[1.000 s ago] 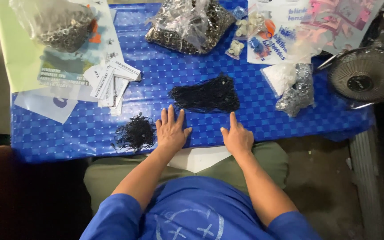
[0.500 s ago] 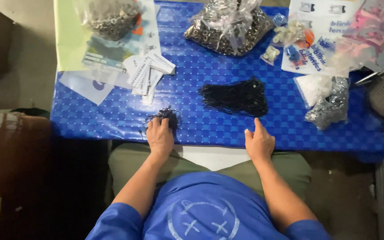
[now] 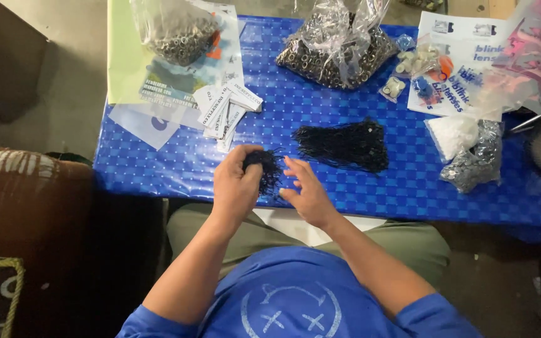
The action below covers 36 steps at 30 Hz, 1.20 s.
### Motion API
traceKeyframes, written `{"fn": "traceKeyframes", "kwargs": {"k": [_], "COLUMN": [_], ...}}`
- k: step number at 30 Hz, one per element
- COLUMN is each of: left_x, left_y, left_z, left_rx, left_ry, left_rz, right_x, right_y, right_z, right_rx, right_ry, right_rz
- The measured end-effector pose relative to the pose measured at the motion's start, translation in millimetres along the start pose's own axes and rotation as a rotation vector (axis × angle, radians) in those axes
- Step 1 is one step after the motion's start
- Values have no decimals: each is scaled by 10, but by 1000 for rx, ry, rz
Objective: Sorting and untangling small black elastic loops on a table
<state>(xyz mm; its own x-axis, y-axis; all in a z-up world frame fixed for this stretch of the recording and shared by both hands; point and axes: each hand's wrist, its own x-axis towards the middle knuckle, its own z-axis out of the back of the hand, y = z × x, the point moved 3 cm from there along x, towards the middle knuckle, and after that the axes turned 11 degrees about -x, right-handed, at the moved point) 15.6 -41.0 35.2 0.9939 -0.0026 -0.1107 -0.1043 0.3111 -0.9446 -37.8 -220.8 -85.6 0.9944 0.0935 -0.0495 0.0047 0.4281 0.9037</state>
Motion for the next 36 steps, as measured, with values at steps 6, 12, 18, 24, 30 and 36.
{"fn": "traceKeyframes", "kwargs": {"k": [6,12,18,24,30,36], "left_x": [18,-8,83,64,110,109], "left_y": [-296,-399,-233,-184,-195,-212], "left_z": [20,65,218,220,265,362], "left_rx": [-262,-607,-583,-471,-484,-520], "left_ry": [37,-118,-220,-241,-248,-257], "left_rz": [117,45,-27,-142,-194,-248], "right_x": [256,95,-116,-248,-296,-390], "right_y": [-101,-120,-527,-791,-822,-1265], "right_z": [-344,-211,47,127,306,425], "right_rx": [512,460,224,213,-37,-567], "right_ry": [-40,-70,-89,-119,-142,-175], "right_rz": [-19,-226,-368,-481,-522,-475]}}
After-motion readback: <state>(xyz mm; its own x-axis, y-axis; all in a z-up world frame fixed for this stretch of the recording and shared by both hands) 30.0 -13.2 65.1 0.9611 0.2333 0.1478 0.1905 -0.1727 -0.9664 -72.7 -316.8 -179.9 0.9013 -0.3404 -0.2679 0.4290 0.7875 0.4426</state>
